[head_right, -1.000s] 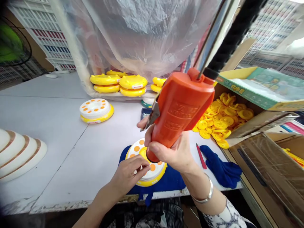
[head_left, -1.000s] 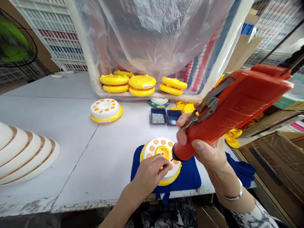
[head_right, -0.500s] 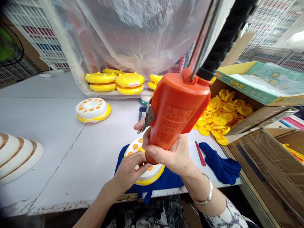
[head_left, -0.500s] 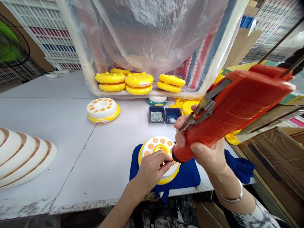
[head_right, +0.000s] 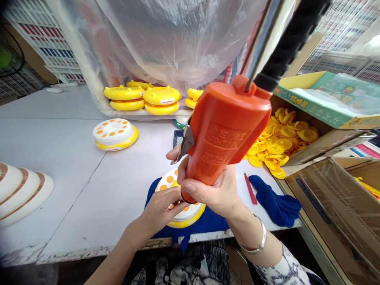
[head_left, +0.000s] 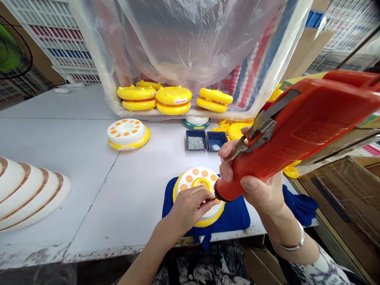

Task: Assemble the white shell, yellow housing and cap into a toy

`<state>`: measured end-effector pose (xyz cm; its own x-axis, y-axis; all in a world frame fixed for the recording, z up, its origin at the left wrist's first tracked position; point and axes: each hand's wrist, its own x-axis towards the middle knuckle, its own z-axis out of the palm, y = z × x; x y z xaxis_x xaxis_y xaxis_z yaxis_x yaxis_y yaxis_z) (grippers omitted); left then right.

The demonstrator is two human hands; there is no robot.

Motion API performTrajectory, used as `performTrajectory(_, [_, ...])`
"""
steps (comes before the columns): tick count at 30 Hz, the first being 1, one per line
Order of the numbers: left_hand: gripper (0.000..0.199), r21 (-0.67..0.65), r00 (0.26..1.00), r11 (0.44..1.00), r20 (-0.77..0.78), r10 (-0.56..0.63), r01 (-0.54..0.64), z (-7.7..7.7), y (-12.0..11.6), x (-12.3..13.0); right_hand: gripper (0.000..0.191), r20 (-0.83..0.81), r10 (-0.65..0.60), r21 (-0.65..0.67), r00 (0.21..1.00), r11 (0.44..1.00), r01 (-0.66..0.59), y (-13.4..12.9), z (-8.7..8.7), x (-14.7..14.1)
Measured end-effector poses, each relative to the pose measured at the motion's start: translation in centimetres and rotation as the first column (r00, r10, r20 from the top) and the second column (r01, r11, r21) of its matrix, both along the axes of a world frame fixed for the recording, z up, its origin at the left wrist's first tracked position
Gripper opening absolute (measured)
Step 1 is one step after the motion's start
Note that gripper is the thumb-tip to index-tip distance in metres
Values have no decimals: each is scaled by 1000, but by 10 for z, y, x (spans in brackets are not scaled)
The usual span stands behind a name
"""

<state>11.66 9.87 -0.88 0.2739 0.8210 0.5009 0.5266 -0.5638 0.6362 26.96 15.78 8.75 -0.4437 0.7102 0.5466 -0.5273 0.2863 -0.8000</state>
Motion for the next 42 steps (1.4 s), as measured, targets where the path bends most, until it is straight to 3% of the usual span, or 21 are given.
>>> performTrajectory(4, [29,-43,999,999,33,-30,31,-1,0,-1,23,24,-20,-18,1000,1000,21,0,1,1])
performTrajectory(9, [24,9,996,996,28,88,-88,-5,-4,1,28,45,-66,-18,997,998,67,0,2,2])
performTrajectory(16, [16,26,994,995,51,92,-93,-9,-4,9,25,-18,-2,-17,1000,1000,2,1,3,0])
performTrajectory(21, [11,9,990,991,51,134,-134,-15,-3,13,23,8,-40,18,999,999,40,2,-2,2])
performTrajectory(25, [16,50,980,979,3,197,-197,-18,-4,4,13,37,-60,28,998,998,59,7,-7,2])
performTrajectory(30, [15,100,954,950,-27,299,-295,-24,-14,-20,17,30,-144,41,989,989,143,18,-12,-4])
performTrajectory(35, [21,68,915,918,-84,395,-390,-35,-21,-35,17,4,-73,7,997,997,73,27,-17,-12])
performTrajectory(42, [22,43,918,924,-111,382,-379,-37,-16,-29,29,107,2,-30,994,1000,1,32,-23,-19])
